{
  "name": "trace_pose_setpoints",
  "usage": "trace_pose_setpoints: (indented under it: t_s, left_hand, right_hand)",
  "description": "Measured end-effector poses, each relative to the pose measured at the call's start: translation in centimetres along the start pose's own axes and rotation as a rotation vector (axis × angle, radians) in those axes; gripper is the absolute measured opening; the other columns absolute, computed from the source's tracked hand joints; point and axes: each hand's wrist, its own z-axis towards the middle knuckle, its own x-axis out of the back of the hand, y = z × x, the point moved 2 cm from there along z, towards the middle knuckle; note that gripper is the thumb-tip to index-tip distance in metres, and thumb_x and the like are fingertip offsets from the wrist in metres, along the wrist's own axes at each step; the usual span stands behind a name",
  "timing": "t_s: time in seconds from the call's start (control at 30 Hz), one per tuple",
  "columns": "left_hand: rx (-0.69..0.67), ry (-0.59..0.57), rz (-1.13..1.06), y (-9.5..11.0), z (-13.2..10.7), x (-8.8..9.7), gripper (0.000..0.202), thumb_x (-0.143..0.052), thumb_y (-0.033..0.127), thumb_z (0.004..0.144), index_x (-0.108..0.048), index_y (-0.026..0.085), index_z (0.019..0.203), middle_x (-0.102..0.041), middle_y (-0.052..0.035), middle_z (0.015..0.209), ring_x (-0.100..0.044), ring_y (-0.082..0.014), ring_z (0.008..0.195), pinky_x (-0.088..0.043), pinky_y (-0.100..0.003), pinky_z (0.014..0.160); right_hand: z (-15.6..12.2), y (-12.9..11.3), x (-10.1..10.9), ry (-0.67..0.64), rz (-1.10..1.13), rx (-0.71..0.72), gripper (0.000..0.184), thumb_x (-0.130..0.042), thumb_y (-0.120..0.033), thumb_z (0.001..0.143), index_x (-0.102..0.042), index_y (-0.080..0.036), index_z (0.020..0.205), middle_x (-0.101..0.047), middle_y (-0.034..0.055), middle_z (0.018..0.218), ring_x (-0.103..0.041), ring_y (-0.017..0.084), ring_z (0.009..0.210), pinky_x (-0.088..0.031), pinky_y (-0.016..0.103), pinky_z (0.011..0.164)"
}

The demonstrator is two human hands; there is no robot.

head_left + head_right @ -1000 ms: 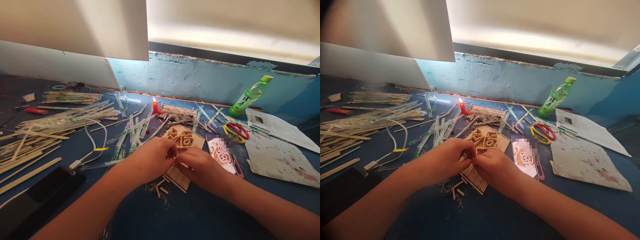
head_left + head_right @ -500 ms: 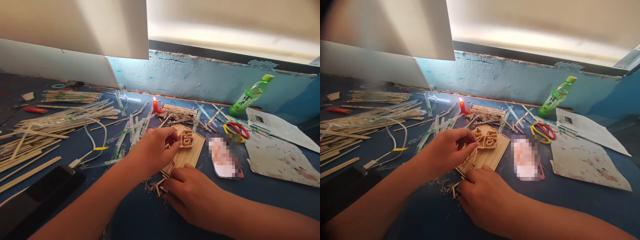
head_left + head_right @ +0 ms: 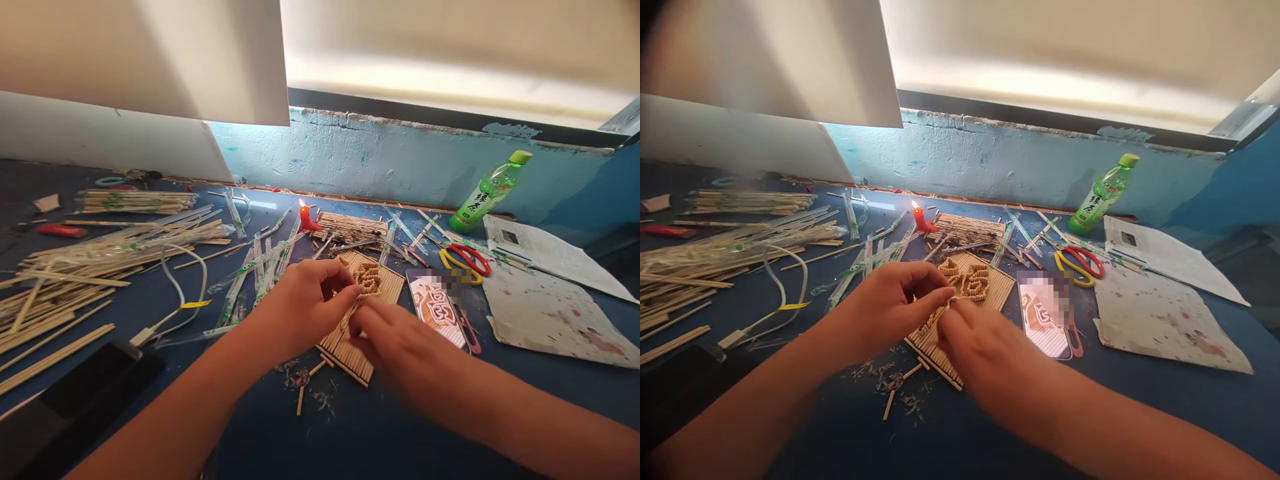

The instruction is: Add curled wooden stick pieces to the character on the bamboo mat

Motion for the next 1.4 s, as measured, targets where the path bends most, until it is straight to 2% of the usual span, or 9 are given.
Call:
trace_pose_setpoints:
  t_s: [0.17, 0.37, 0.47, 0.57, 0.67, 0.8, 0.9, 1.07, 1.4]
  left_hand:
    - [0.093, -0.195, -0.244, 0.3, -0.2, 0.0, 0.028, -0.059, 0.042, 0.089, -0.073, 0.018, 0.085, -0.06, 0.0014, 0.063, -0.049, -0.0113, 0.056, -0.036, -0.024, 0.05]
    - [0.098, -0.222, -0.43, 0.7, -0.2, -0.1, 0.019, -0.068, 0.034, 0.083, -0.076, 0.019, 0.092, -0.069, -0.0026, 0.077, -0.057, -0.0122, 0.065, -0.045, -0.024, 0.059]
    - [0.084, -0.212, -0.48, 0.5, 0.0, -0.4, 0.021, -0.069, 0.033, 0.083, -0.075, 0.021, 0.099, -0.071, -0.0031, 0.081, -0.057, -0.0128, 0.066, -0.047, -0.026, 0.061]
    - [0.078, -0.165, -0.492, 0.2, 0.1, -0.7, 0.024, -0.069, 0.032, 0.083, -0.073, 0.022, 0.104, -0.072, -0.0044, 0.092, -0.058, -0.0132, 0.069, -0.049, -0.028, 0.065]
    - [0.099, -0.114, -0.439, 0.0, 0.3, -0.7, 0.021, -0.066, 0.033, 0.085, -0.072, 0.02, 0.101, -0.072, -0.0052, 0.093, -0.058, -0.0131, 0.069, -0.049, -0.028, 0.066]
    - [0.122, -0.051, -0.418, 0.0, 0.7, -0.3, 0.019, -0.067, 0.034, 0.086, -0.069, 0.018, 0.096, -0.068, -0.0035, 0.085, -0.056, -0.0121, 0.066, -0.047, -0.027, 0.063]
    - [0.149, -0.014, -0.438, 0.0, 0.8, -0.1, 0.021, -0.069, 0.035, 0.084, -0.068, 0.017, 0.095, -0.066, -0.0027, 0.084, -0.054, -0.0116, 0.065, -0.046, -0.026, 0.062]
    - [0.184, 0.008, -0.42, 0.3, 0.9, -0.1, 0.023, -0.071, 0.038, 0.083, -0.068, 0.017, 0.093, -0.066, -0.0019, 0.081, -0.053, -0.0115, 0.066, -0.044, -0.026, 0.062]
    - [0.183, 0.015, -0.399, 0.1, 0.9, -0.4, 0.021, -0.07, 0.037, 0.083, -0.069, 0.019, 0.093, -0.068, -0.0023, 0.084, -0.054, -0.0118, 0.066, -0.044, -0.026, 0.062]
  right_hand:
    - [0.7, 1.4, 3.4, 0.079, 0.079, -0.111, 0.013, -0.044, -0.024, 0.1, -0.055, -0.019, 0.095, -0.062, 0.0025, 0.087, -0.056, 0.014, 0.075, -0.043, 0.028, 0.066]
    - [0.6, 2.0, 4.2, 0.157, 0.079, -0.069, 0.007, -0.053, -0.024, 0.095, -0.06, -0.02, 0.095, -0.063, 0.0004, 0.083, -0.054, 0.012, 0.07, -0.04, 0.024, 0.061]
    - [1.5, 2.4, 5.7, 0.177, 0.034, -0.02, 0.01, -0.054, -0.028, 0.094, -0.062, -0.02, 0.095, -0.063, 0.0005, 0.082, -0.054, 0.012, 0.068, -0.04, 0.025, 0.061]
    - [3.5, 4.8, 8.0, 0.243, -0.092, -0.055, 0.013, -0.054, -0.03, 0.092, -0.063, -0.021, 0.093, -0.064, 0.0013, 0.079, -0.055, 0.013, 0.067, -0.038, 0.028, 0.063]
    - [5.5, 9.4, 9.2, 0.23, -0.183, -0.168, 0.016, -0.054, -0.027, 0.09, -0.066, -0.02, 0.097, -0.069, 0.0054, 0.088, -0.059, 0.018, 0.076, -0.039, 0.032, 0.071]
    - [6.5, 15.5, 8.1, 0.137, -0.188, -0.325, 0.018, -0.055, -0.027, 0.087, -0.068, -0.02, 0.098, -0.071, 0.0089, 0.095, -0.062, 0.022, 0.081, -0.04, 0.034, 0.071]
    - [6.2, 17.9, 6.3, 0.087, -0.168, -0.371, 0.016, -0.057, -0.029, 0.086, -0.067, -0.019, 0.094, -0.071, 0.0094, 0.093, -0.062, 0.022, 0.081, -0.041, 0.035, 0.071]
    - [6.0, 18.9, 5.0, 0.054, -0.129, -0.414, 0.008, -0.061, -0.026, 0.083, -0.066, -0.02, 0.086, -0.07, 0.008, 0.085, -0.061, 0.02, 0.077, -0.04, 0.033, 0.068]
    - [6.1, 19.3, 6.4, 0.165, 0.055, -0.481, 0.02, -0.047, -0.033, 0.092, -0.06, -0.018, 0.088, -0.066, 0.0092, 0.081, -0.056, 0.016, 0.064, -0.04, 0.03, 0.059]
